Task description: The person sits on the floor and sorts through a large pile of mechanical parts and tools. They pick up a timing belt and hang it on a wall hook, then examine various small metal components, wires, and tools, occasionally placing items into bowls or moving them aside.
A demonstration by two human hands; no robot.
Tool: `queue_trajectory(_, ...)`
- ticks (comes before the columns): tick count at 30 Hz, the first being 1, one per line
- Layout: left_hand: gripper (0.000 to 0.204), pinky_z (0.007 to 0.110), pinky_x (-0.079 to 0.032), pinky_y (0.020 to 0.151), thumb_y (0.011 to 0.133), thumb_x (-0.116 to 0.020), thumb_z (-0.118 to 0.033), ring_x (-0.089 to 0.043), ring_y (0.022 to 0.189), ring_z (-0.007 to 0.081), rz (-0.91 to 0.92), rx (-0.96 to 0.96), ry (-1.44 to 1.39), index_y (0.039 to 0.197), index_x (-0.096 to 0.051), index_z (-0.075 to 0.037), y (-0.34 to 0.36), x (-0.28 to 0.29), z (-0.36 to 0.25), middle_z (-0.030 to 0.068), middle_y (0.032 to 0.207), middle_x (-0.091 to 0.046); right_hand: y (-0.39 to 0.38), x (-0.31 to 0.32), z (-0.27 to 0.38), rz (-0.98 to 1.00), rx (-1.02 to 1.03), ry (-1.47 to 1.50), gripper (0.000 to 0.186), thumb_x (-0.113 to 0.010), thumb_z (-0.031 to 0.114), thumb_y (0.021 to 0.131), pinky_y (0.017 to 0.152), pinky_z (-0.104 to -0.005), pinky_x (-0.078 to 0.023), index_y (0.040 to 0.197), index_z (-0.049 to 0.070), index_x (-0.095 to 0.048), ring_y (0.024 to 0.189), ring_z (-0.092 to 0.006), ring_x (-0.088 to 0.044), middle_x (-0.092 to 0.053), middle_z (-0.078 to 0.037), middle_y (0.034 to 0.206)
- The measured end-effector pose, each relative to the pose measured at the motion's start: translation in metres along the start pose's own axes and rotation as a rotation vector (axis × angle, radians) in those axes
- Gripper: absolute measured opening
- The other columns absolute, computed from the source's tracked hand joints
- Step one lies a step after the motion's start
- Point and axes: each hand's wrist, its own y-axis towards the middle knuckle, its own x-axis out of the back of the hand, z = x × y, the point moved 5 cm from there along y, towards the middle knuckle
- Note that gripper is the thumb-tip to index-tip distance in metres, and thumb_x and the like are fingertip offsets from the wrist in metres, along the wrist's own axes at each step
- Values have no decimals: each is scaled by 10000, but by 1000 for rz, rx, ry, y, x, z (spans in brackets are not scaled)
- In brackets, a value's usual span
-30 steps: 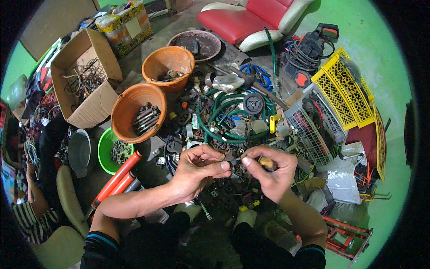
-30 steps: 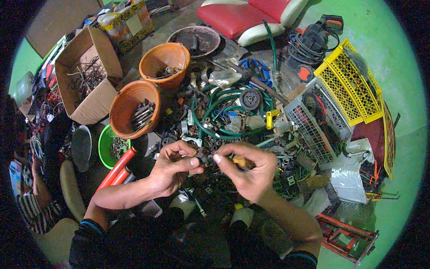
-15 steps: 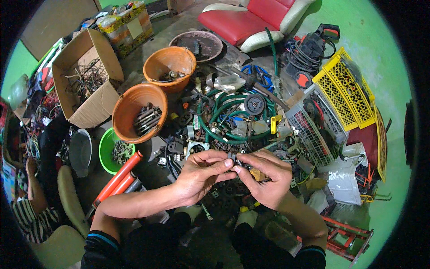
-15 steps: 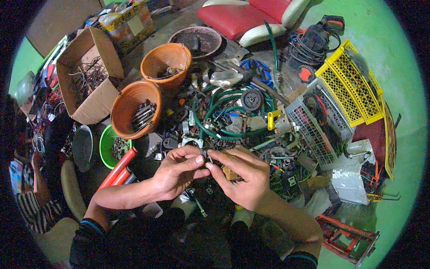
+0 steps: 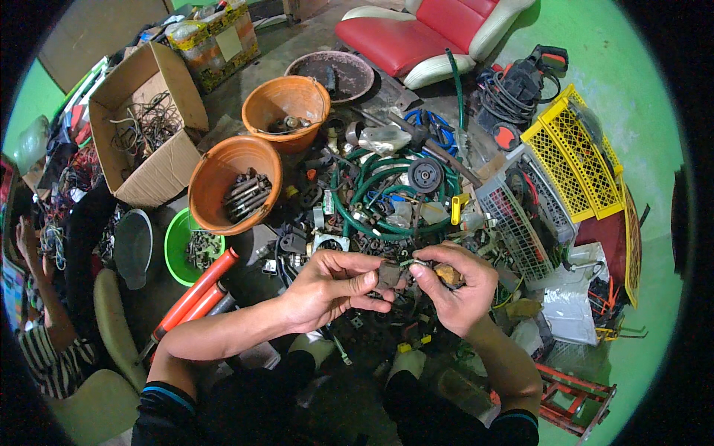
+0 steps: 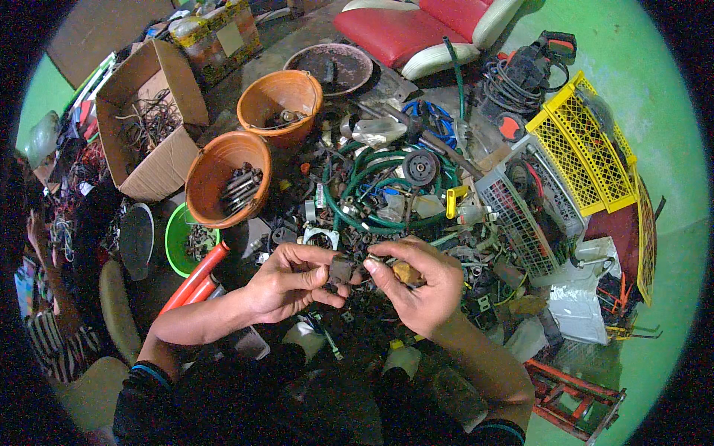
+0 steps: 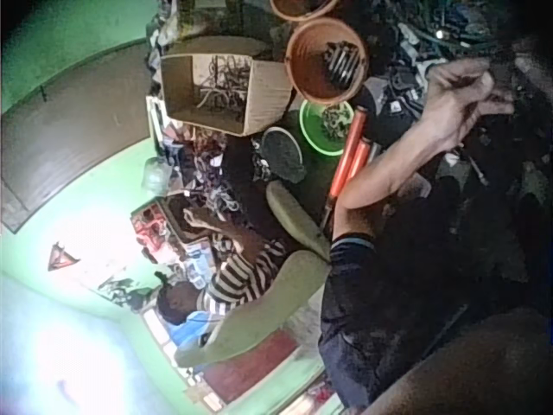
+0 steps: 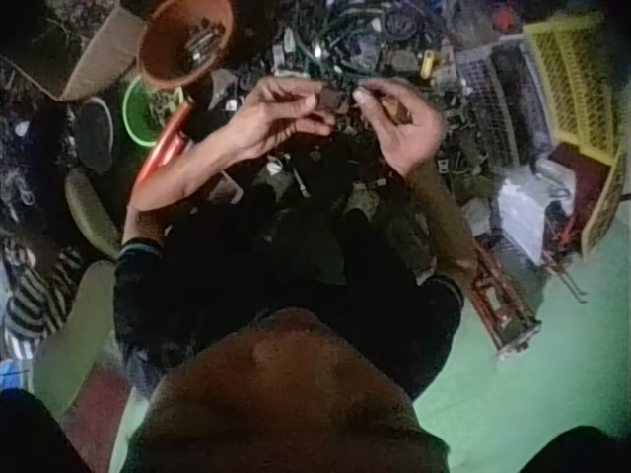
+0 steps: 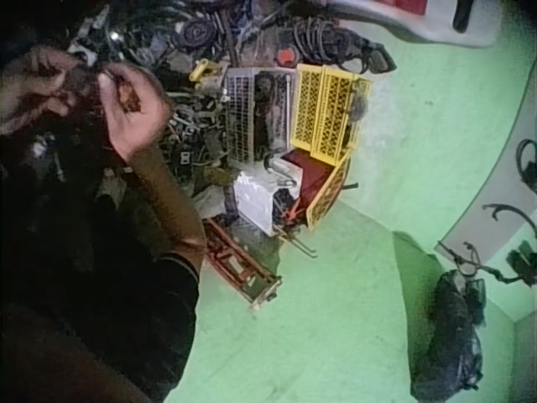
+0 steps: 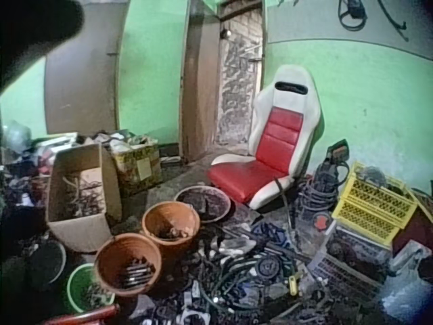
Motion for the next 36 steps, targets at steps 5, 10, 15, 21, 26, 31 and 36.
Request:
queue_trajectory(5,271,389,-593,846,916,-605,-78,-679,931,259,-79,-20,46,1160,-618,41,1,6,1,184,1088,-663,-10,-7,-19,122,-494,266,172,-719,109,854,574,-217,-430,968,-15,-686,659,-57,-553,-658,-19,760)
queue_trajectory(10,258,389,-594,845,929,-586,-66,-681,924,264,-196,-22,194,1152,-612,62,2,10,1,192,1087,-659,-16,-13,-25,130,-503,326,187,-709,109,866,586,-215,-438,1007,-11,-682,667,-41,-550,-655,8,757)
queue_trajectory(15,295,392,-597,808,933,-596,-157,-684,895,266,-238,-128,274,1136,-619,56,3,5,1,171,1048,-668,-15,-18,-17,36,-460,259,180,-728,80,838,598,-243,-465,981,-19,-678,702,-60,-587,-665,-19,797)
queue_trajectory(21,298,367,-595,810,953,-567,-108,-680,892,249,-272,-150,387,1191,-588,69,3,-4,0,182,1068,-657,-14,-16,-9,-59,79,-95,176,-725,1,788,650,-295,-494,945,-35,-653,731,-181,-628,-662,-115,837)
queue_trajectory(26,268,335,-599,794,945,-579,-72,-663,872,185,-256,-167,611,1174,-613,62,2,-15,-9,157,1026,-671,-13,-17,-5,-50,163,-158,191,-729,6,771,601,-321,-490,930,-21,-628,683,-240,-622,-632,-126,816)
queue_trajectory(31,263,320,-608,751,962,-551,-90,-656,849,167,-232,-172,645,1169,-619,59,1,-14,-4,139,995,-676,-14,-19,-8,-26,65,-143,165,-700,4,793,587,-286,-467,927,-27,-610,647,-181,-582,-609,-103,788)
queue_trajectory(36,285,294,-609,742,967,-536,-70,-645,875,145,-200,-165,617,1221,-586,48,0,-15,-1,144,1058,-664,-15,-14,-14,6,-65,-48,171,-702,19,807,567,-252,-461,948,-9,-610,644,-109,-582,-619,-75,812)
